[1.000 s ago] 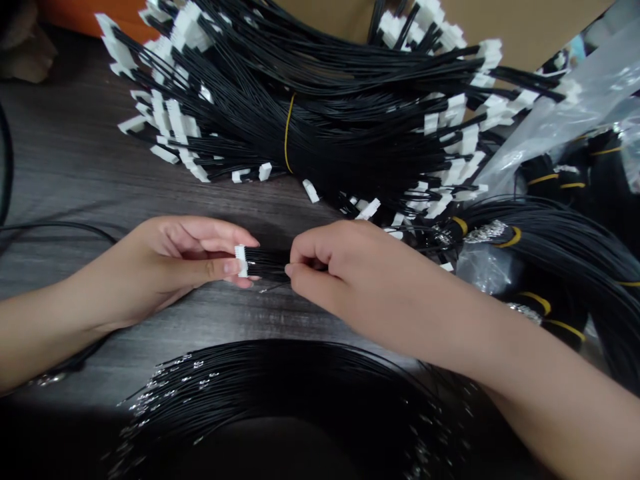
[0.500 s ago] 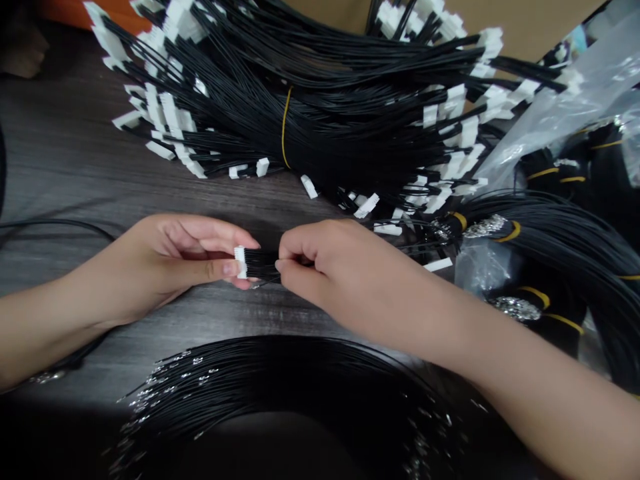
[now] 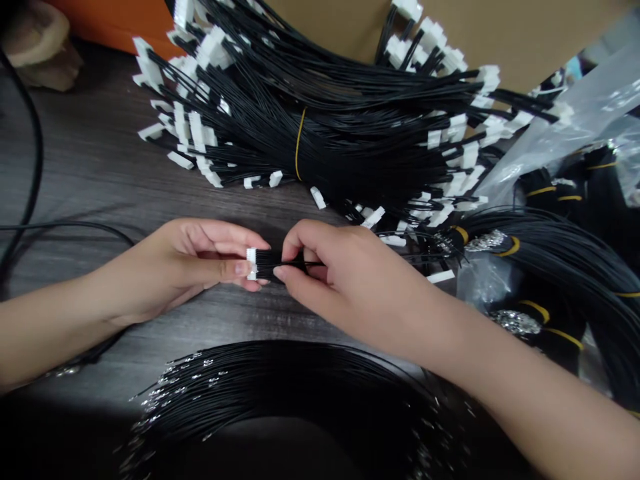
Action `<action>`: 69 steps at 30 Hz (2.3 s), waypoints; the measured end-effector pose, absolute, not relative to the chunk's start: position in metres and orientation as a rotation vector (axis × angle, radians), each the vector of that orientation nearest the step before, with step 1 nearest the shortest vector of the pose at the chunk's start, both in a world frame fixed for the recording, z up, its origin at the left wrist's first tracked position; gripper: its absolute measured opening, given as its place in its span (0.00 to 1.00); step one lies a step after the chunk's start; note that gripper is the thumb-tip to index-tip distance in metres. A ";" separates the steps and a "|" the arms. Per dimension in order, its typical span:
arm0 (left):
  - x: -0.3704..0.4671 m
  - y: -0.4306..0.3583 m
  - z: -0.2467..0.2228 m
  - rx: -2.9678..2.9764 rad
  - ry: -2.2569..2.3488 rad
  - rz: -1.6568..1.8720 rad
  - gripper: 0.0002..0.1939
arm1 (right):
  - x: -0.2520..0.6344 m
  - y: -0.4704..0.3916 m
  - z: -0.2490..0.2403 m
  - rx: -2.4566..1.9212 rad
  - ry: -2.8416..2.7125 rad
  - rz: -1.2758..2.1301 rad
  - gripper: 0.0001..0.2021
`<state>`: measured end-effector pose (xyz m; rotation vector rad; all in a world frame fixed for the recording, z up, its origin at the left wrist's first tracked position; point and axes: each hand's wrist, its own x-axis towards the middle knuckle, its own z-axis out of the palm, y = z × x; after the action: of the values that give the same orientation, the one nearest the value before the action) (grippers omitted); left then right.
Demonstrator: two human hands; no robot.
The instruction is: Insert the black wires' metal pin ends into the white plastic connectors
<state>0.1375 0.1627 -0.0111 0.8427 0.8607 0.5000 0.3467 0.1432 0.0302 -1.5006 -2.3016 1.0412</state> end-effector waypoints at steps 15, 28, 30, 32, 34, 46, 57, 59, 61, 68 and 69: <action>0.136 0.163 -0.010 0.771 0.843 0.502 0.11 | 0.348 0.143 0.020 -1.149 -2.445 0.573 0.10; 0.137 0.162 -0.014 0.836 0.825 0.534 0.09 | 0.333 0.137 -0.003 -1.035 -2.386 0.264 0.07; 0.138 0.162 -0.013 0.820 0.832 0.537 0.09 | 0.333 0.138 -0.001 -1.027 -2.376 0.289 0.07; 0.138 0.162 -0.013 0.802 0.819 0.536 0.10 | 0.336 0.140 0.007 -1.045 -2.367 0.285 0.07; 0.138 0.162 -0.013 0.774 0.811 0.550 0.11 | 0.341 0.141 0.020 -1.103 -2.355 0.243 0.08; 0.138 0.163 -0.012 0.738 0.834 0.558 0.10 | 0.349 0.133 0.033 -1.056 -2.540 0.441 0.13; 0.138 0.163 -0.013 0.780 0.851 0.552 0.10 | 0.342 0.136 0.017 -1.230 -2.386 0.348 0.04; 0.138 0.163 -0.013 0.787 0.846 0.554 0.10 | 0.342 0.137 0.017 -1.232 -2.390 0.361 0.05; 0.137 0.163 -0.013 0.794 0.846 0.549 0.10 | 0.342 0.137 0.017 -1.220 -2.398 0.376 0.06; 0.137 0.163 -0.012 0.809 0.855 0.541 0.10 | 0.343 0.137 0.017 -1.199 -2.446 0.425 0.09; 0.138 0.163 -0.012 0.810 0.858 0.541 0.10 | 0.343 0.137 0.017 -1.203 -2.453 0.434 0.09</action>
<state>0.1376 0.1630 -0.0123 0.8098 0.8576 0.5409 0.3432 0.1371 0.0170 -1.2035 -2.4533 0.4342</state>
